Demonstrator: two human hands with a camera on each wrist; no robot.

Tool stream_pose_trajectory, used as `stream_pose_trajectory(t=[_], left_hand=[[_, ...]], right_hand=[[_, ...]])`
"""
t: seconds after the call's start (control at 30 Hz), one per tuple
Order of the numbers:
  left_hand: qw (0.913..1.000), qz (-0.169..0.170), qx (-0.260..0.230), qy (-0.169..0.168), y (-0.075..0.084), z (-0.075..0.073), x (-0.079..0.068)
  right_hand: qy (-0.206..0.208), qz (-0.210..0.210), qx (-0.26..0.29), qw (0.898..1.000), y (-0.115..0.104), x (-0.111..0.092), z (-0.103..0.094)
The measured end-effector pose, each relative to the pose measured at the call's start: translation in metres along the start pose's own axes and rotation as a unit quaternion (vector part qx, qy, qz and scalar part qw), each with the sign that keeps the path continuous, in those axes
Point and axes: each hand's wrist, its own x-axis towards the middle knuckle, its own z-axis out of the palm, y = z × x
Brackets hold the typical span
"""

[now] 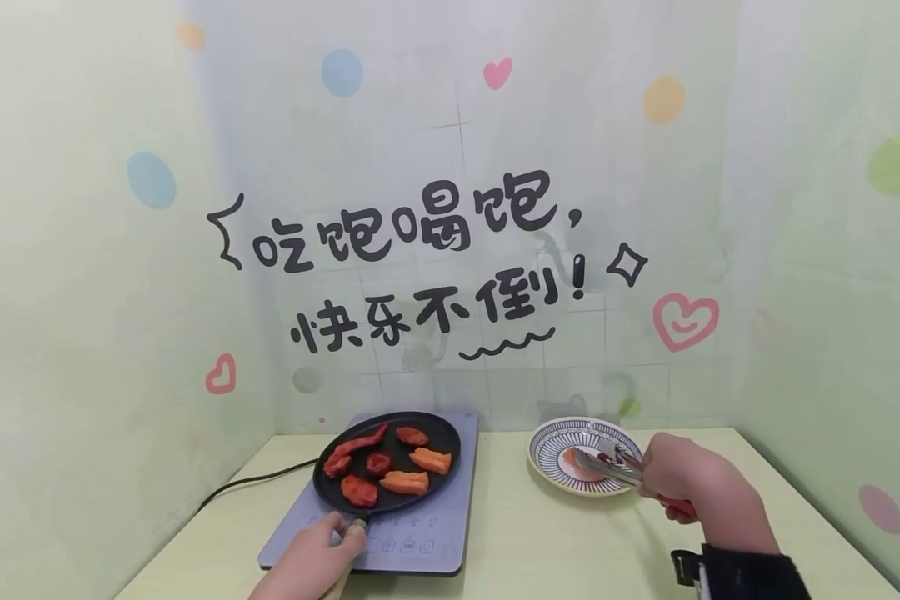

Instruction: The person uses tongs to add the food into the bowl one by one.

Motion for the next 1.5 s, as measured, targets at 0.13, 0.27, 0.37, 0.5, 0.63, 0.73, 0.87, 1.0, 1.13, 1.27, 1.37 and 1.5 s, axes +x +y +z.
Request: stream_pose_trajectory(t=[0.13,0.27,0.37,0.5,0.63,0.73,0.87,1.0,1.13,1.27,1.37,1.5], left_hand=[[1.0,-0.003,0.001,0.002,-0.001,0.001,0.0],[1.0,-0.008,0.004,0.002,-0.001,0.003,0.0],[1.0,-0.007,0.002,0.002,-0.001,0.002,0.0],[1.0,-0.003,-0.003,0.001,0.0,0.001,0.0],[1.0,-0.003,-0.004,-0.001,0.002,0.0,-0.001],[1.0,-0.004,0.0,-0.001,0.002,-0.001,-0.001],[1.0,-0.002,0.006,0.002,0.001,0.0,-0.001],[1.0,-0.001,0.008,0.003,0.0,0.0,0.0],[1.0,-0.002,0.007,0.001,-0.001,0.001,0.0],[1.0,-0.004,0.005,-0.002,-0.001,0.001,0.001],[1.0,-0.005,0.006,-0.002,-0.001,0.001,0.001],[0.9999,-0.005,0.01,-0.001,0.0,0.001,0.0]], right_hand=[[0.018,0.0,-0.005,1.0,0.004,0.008,0.004],[0.03,-0.004,-0.008,0.999,0.007,0.013,0.006],[0.043,-0.01,-0.002,0.999,0.006,0.014,0.005],[0.058,-0.023,0.006,0.998,0.004,0.012,0.003],[0.051,-0.017,0.008,0.999,0.001,0.007,0.002],[0.028,-0.005,0.004,1.0,-0.001,0.005,0.002],[0.008,0.004,-0.019,1.0,-0.001,0.004,0.004],[0.008,0.005,-0.038,0.999,0.002,0.007,0.006],[0.011,-0.003,-0.049,0.999,0.004,0.009,0.007],[0.017,-0.004,-0.043,0.999,0.005,0.011,0.008],[0.022,-0.002,-0.033,0.999,0.006,0.011,0.008],[0.024,-0.001,-0.022,0.999,0.006,0.01,0.007]])
